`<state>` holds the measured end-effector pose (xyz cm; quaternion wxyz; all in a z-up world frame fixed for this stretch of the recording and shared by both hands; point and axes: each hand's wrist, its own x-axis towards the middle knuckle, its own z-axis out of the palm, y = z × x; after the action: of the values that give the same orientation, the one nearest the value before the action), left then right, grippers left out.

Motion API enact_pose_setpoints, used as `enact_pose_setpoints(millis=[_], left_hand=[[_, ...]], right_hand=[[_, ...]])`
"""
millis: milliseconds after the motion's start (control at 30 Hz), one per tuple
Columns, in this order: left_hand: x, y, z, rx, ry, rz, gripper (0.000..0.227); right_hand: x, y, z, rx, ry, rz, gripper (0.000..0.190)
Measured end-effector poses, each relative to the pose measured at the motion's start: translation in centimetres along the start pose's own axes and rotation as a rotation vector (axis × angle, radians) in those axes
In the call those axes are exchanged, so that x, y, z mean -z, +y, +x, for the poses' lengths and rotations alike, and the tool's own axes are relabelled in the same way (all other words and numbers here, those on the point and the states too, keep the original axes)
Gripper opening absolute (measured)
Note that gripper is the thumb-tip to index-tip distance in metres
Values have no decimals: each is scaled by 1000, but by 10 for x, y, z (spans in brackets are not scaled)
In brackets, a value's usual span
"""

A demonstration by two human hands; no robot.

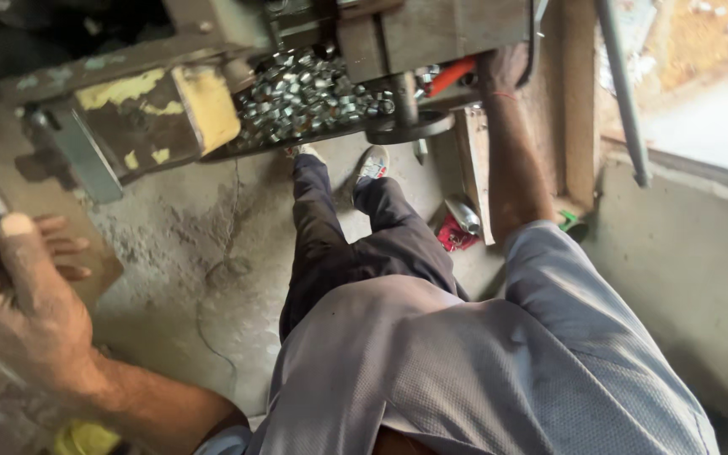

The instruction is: The person operates a metal press machine, repeatedly inserting small metal pieces into the machine and using a lever to activate the press. The person collects the processed metal pieces from the machine's output tray.

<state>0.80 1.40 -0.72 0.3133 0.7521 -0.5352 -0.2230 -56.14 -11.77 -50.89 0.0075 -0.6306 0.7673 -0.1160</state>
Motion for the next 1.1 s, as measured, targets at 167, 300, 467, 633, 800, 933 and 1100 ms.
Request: enact_pose_setpoints(millis=[167,300,467,633,800,933,1100], left_hand=[[5,-10,10,-129,-45,24,31],[10,-20,10,-159,-33,12,32],[12,-19,12,-162,-49,-7,33],[12,-7,14,-164,-60,20,35],[13,6,14,-66,-58,55,36],[12,8,14,-66,-61,76,35],[13,7,14,-114,-54,141,35]], right_hand=[[1,0,13,-20,10,42,27],[19,-11,24,43,0,-23,40],[50,-8,19,-296,-173,464,44],[66,-40,-63,-457,-22,1110,41],[97,-120,-201,-623,5,1007,40],[136,-187,-292,-817,-298,920,37],[144,-241,-297,-196,-555,745,40]])
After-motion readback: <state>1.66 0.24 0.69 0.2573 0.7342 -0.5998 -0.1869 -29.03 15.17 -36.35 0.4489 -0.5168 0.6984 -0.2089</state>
